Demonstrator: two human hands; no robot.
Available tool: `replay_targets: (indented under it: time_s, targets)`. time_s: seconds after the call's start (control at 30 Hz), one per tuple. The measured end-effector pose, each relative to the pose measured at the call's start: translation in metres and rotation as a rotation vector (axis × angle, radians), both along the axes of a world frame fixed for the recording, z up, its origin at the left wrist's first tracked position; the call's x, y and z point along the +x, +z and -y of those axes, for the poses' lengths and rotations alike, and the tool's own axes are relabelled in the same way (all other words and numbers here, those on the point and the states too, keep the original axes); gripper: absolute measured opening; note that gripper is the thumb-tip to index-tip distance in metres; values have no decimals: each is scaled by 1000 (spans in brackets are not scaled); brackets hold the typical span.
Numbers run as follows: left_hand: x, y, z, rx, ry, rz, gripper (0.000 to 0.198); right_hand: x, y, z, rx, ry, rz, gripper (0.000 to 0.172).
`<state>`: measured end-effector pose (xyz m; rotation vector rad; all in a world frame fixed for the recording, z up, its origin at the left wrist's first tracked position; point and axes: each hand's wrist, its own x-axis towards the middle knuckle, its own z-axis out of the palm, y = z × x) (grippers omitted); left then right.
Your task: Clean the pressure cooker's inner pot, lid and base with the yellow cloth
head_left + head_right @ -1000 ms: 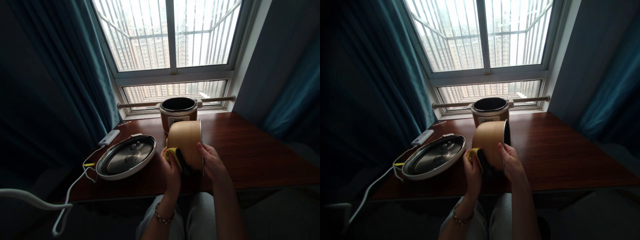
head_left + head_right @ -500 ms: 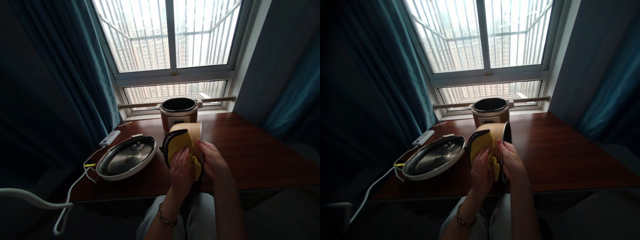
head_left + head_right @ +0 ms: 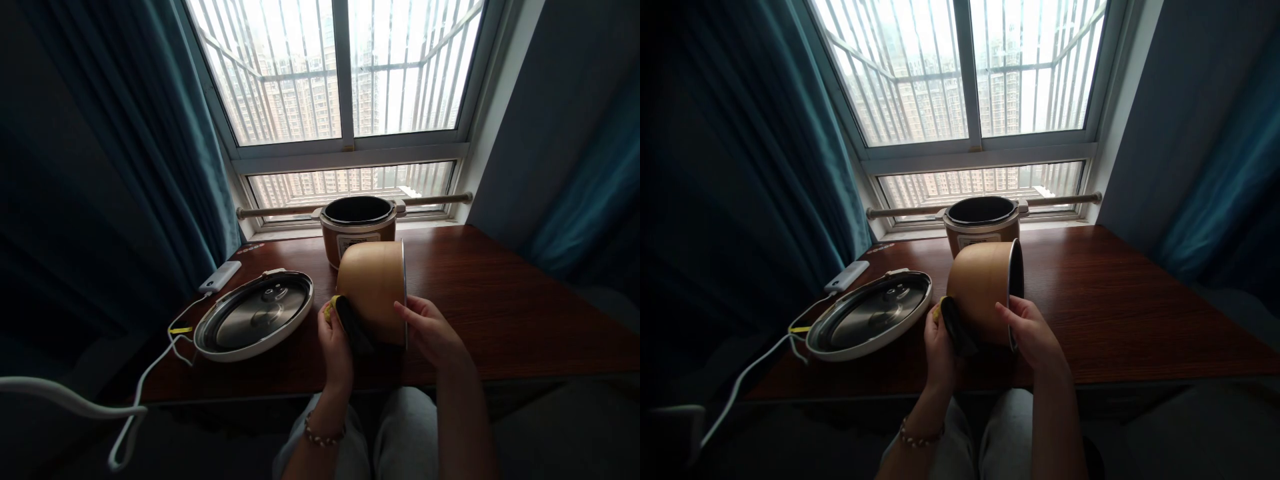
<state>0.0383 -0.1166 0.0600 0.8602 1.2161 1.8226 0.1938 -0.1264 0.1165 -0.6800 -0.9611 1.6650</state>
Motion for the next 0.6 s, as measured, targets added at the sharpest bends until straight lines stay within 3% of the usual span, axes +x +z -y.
replay_targets:
  time_s: [0.07,0.17,0.37,0.47,0.6]
  targets:
    - [2,1,2,-5,7,-60,36,-2,0,0,-1,-13,-19,32]
    - [5,5,7,40,124,-249,32,-5,4,2,2,-28,-31,31]
    - [7,6,23,381,373,-865,34,-17,17,14,-39,-49,-65,36]
    - [17,5,33,607,301,-1161,40,-23,22,17,-42,-44,-88,35]
    - [30,5,39,772,181,-1303,43,-26,24,17,-44,-60,-109,26]
